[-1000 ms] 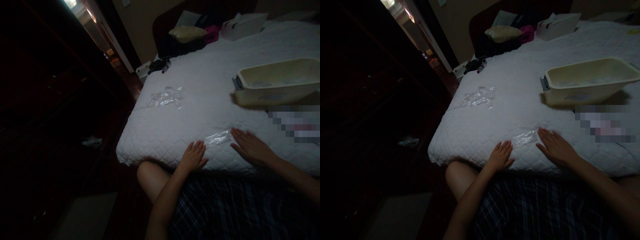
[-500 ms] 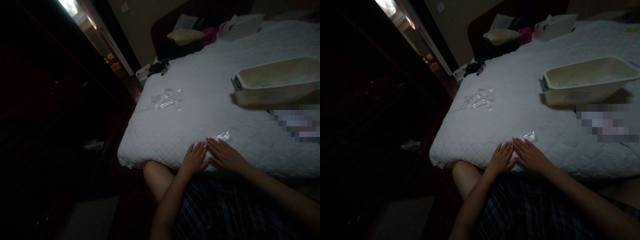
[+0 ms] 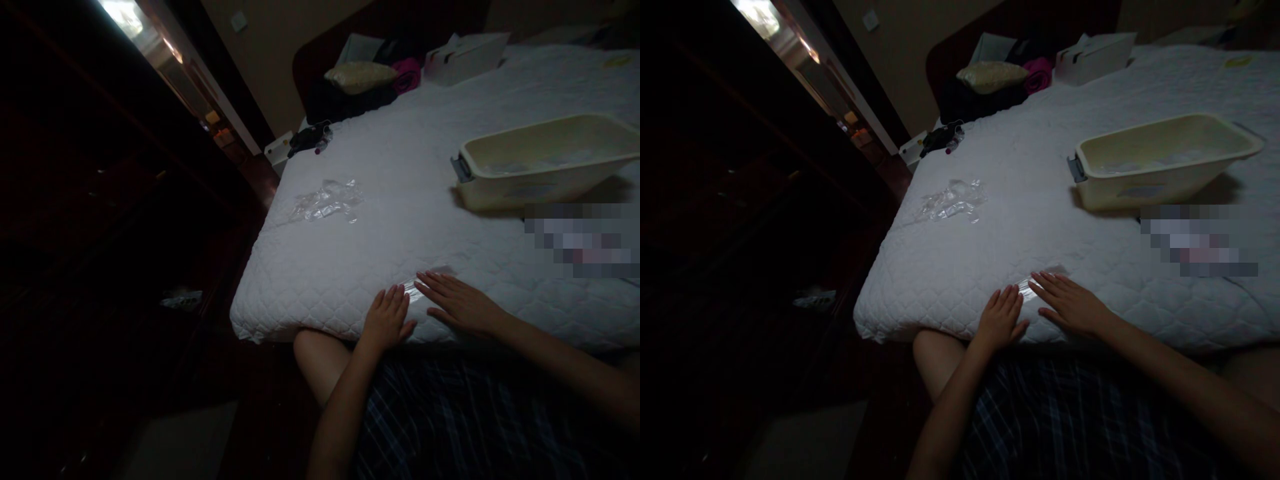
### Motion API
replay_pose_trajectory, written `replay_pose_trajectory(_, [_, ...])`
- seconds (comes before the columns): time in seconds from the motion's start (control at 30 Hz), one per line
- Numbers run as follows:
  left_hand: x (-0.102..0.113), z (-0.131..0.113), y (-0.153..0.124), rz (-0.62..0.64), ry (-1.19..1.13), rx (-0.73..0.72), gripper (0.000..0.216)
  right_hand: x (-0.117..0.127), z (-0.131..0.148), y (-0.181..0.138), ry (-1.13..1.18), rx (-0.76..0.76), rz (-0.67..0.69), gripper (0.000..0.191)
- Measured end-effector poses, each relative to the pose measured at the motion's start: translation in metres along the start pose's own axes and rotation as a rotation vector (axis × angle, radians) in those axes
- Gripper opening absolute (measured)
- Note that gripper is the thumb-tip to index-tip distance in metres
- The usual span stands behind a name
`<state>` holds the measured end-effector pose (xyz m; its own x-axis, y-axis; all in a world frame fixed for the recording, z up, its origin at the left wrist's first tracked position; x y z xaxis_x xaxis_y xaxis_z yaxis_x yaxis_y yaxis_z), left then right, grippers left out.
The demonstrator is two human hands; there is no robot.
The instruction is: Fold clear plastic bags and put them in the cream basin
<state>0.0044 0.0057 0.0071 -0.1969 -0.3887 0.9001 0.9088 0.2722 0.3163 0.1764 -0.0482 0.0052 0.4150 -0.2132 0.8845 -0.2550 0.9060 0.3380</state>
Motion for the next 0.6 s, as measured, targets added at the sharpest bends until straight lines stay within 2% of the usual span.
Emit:
replay_pose_trajectory(0.07, [0.001, 0.0, -0.001, -0.017, 0.003, 0.014, 0.06, 0.002, -0.007, -0.003, -0.01, -0.035, -0.019, 0.063])
replay_pose_trajectory(0.2, [0.002, -0.001, -0.004, -0.011, 0.004, 0.057, 0.059, 0.012, -0.039, -0.017, -0.094, -0.246, -0.114, 0.067])
replay_pose_trajectory(0.3, [0.003, -0.001, -0.004, -0.002, -0.001, 0.085, 0.058, 0.016, -0.053, -0.024, -0.091, -0.301, -0.09, 0.069])
replay_pose_trajectory(0.37, [0.004, -0.002, -0.004, 0.001, 0.001, 0.104, 0.058, 0.019, -0.052, -0.024, -0.081, -0.3, -0.108, 0.069])
replay_pose_trajectory(0.47, [0.008, -0.003, -0.004, 0.017, 0.005, 0.143, 0.058, 0.031, -0.041, -0.023, -0.087, -0.273, -0.238, 0.07])
replay_pose_trajectory(0.6, [0.012, -0.005, 0.003, 0.05, 0.014, 0.22, 0.057, 0.049, -0.018, -0.014, -0.102, -0.112, -0.38, 0.062])
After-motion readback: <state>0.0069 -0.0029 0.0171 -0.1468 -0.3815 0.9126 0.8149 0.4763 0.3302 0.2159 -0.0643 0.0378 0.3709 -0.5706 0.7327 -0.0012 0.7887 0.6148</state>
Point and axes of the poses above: each hand's wrist, its own y-axis towards the middle knuckle, its own x-axis out of the back of the hand, z = x × y, the point moved 5 cm from there along y, towards the middle knuckle, and after that the axes turned 11 degrees about y, right-handed, at the moved point
